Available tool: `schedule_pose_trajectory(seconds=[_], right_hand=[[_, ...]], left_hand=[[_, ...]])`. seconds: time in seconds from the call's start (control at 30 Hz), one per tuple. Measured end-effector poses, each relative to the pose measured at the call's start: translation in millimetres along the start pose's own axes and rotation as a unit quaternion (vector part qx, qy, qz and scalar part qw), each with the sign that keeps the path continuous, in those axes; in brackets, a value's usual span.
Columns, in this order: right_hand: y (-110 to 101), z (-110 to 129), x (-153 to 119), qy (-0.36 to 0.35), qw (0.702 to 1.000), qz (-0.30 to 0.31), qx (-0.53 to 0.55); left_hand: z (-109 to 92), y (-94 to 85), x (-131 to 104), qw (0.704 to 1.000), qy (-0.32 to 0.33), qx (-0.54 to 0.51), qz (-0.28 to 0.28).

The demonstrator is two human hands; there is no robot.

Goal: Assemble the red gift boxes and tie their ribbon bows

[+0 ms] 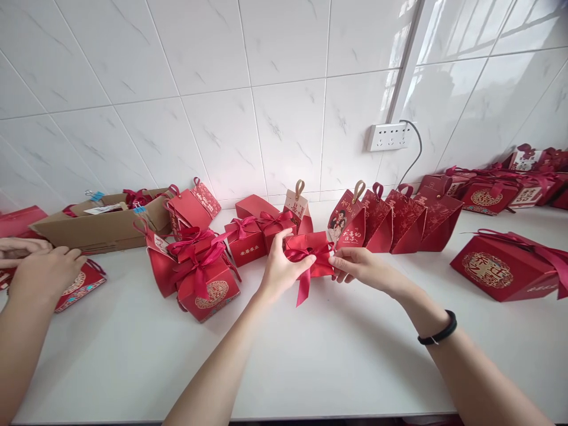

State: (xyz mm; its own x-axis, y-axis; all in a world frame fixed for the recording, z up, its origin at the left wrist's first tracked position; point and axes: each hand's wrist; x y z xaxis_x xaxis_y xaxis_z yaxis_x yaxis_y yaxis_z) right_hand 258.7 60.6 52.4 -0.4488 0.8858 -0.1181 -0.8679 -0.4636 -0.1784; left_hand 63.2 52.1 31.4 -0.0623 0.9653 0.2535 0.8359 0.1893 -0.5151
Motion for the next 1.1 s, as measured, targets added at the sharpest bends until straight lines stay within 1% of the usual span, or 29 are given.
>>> schedule_pose_trajectory(seconds=[0.1,0.2,0.3,0.47,0.53,0.7,0.83,0.93,1.1], right_hand=[[1.0,-4.7,2.4,-0.007,1.0,0.007,-0.002],[-1.9,-6.6,2.9,-0.003,1.0,0.03,0.0],[-2.9,-4.0,0.3,-0.012,0.998,0.061,-0.02],[-0.6,2.8,-5.5,-0.028,0.994,0.065,-0.08],[-0.6,4.8,-6.9,-0.025,0.992,0.077,-0.096],[-3.7,4.6,-7.3,-0.017,0.985,0.132,-0.11],[-5.3,1.3,-6.4,-0.02,0.981,0.148,-0.123],[-5.6,-0.6,-6.3,-0.017,0.977,0.167,-0.133],[-12.8,-2.9,-6.6,0.014,0.968,0.204,-0.146]], left_hand=[[0.0,0.6,0.5,1.0,0.004,0.004,-0.003],[1.5,1.6,0.9,1.0,0.017,0.011,-0.018],[2.8,2.3,1.1,0.999,0.024,0.023,-0.028],[1.2,1.6,1.1,0.999,0.012,0.029,-0.023],[-0.4,1.1,0.8,0.999,0.007,0.031,-0.021],[-4.3,0.0,0.0,0.999,-0.001,0.03,-0.018],[-4.6,-1.3,0.7,1.0,0.001,0.023,-0.014],[-3.4,-1.9,1.6,0.999,0.006,0.028,-0.024],[-0.9,-1.0,2.6,0.999,0.013,0.032,-0.033]])
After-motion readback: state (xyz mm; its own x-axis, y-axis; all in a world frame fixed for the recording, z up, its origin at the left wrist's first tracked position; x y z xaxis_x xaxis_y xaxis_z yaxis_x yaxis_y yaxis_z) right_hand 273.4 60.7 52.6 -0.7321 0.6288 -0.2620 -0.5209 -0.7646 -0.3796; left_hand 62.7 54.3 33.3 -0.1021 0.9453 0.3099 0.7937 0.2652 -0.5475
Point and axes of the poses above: each hand's wrist, its own x-axis towards the middle knuckle, its own y-axis out of the palm, z = x × y, and after that the axes turned 14 degrees about x, right-handed
